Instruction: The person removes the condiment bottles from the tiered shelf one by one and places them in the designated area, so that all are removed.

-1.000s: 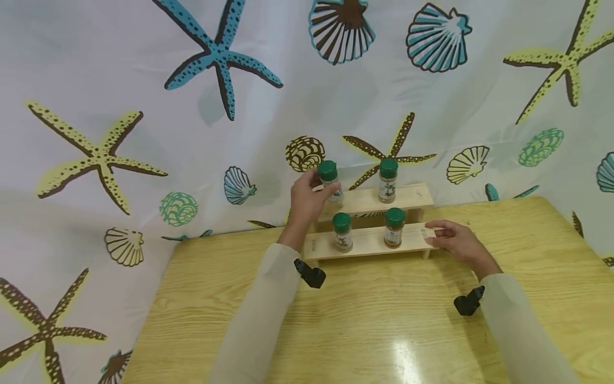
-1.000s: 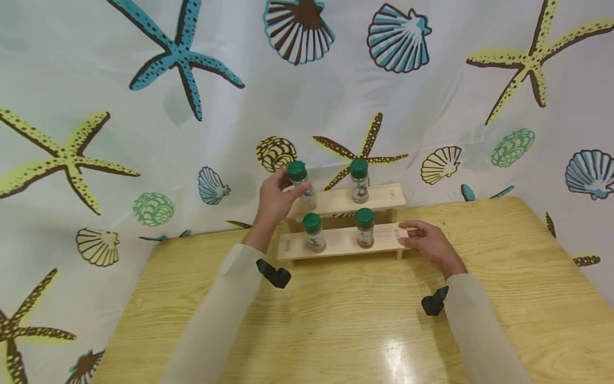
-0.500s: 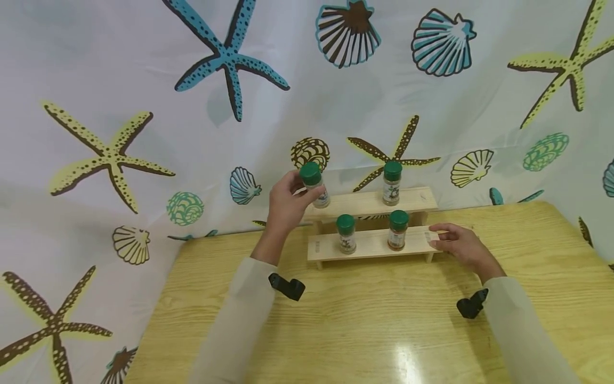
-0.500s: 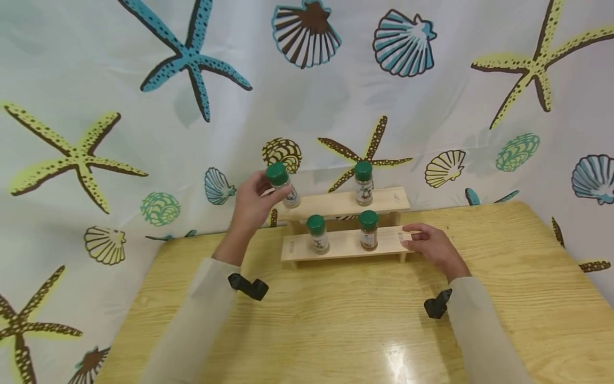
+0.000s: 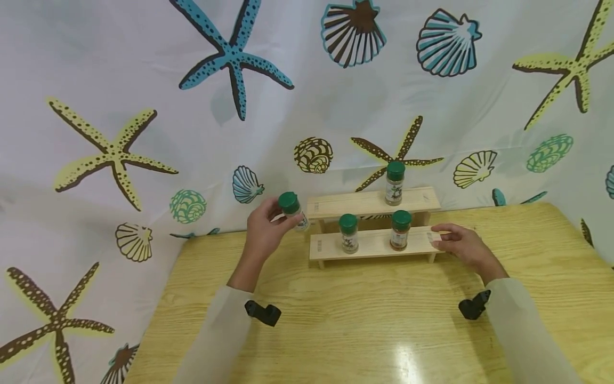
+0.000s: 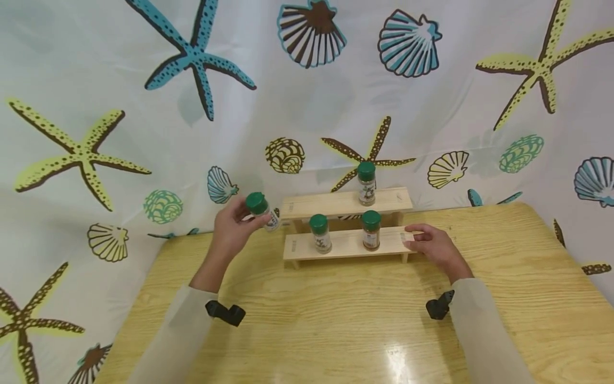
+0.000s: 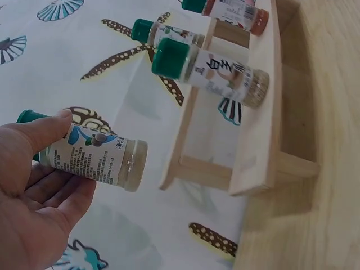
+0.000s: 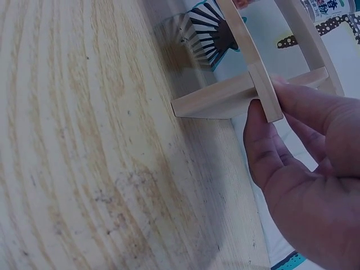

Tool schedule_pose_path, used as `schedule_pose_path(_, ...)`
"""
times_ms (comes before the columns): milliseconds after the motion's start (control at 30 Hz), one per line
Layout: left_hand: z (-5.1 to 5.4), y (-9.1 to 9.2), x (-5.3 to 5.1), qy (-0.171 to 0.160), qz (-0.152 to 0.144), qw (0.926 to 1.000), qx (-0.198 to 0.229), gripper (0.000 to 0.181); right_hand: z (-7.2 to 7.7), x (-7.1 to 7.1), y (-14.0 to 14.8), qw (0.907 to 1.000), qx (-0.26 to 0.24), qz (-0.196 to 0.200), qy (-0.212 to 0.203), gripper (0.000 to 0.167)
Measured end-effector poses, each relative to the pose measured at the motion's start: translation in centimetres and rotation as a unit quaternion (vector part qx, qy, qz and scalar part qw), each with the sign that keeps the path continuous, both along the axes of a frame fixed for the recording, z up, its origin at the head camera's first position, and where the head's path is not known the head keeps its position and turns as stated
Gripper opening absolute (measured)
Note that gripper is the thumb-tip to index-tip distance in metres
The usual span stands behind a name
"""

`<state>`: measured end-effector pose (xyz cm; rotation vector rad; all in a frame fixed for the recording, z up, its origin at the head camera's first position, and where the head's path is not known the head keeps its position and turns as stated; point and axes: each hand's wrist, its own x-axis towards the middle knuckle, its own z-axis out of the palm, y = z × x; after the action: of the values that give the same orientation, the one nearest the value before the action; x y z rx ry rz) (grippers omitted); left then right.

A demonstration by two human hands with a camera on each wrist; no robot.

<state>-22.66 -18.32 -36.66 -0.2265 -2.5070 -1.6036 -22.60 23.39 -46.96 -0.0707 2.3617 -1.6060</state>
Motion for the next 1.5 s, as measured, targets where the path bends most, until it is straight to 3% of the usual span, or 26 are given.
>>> schedule_pose_path(433,-4.2,-4.0,3.3,-0.053,0.015,0.9984,-0.009,0.049,-0.1,0.2,0.0,0.9999,0.01,0.003,0.003,0.058)
schedule_pose_path(800,-7.9,-4.6,5.7,-0.098,0.0,0.9952,0.004,0.048,-0.2,0.1,0.2,0.9999,0.012,0.002,-0.002,0.06)
schedule_pose_path(1000,-9.7,-4.9,6.4,-0.113,0.009,0.9935,0.009,0.049,-0.2,0.1,0.3,0.9999,0.009,0.004,-0.004,0.062)
schedule_pose_path(1233,-11.2,-5.5,7.2,-0.124,0.011,0.992,0.02,0.05,-0.1,0.1,0.2,0.9999,0.013,0.004,-0.003,0.063)
schedule_pose_path(1500,-11.9,-5.7,7.8,-0.131,0.018,0.991,0.022,0.05,-0.1,0.1,0.1,0.9999,0.01,0.005,0.004,0.061)
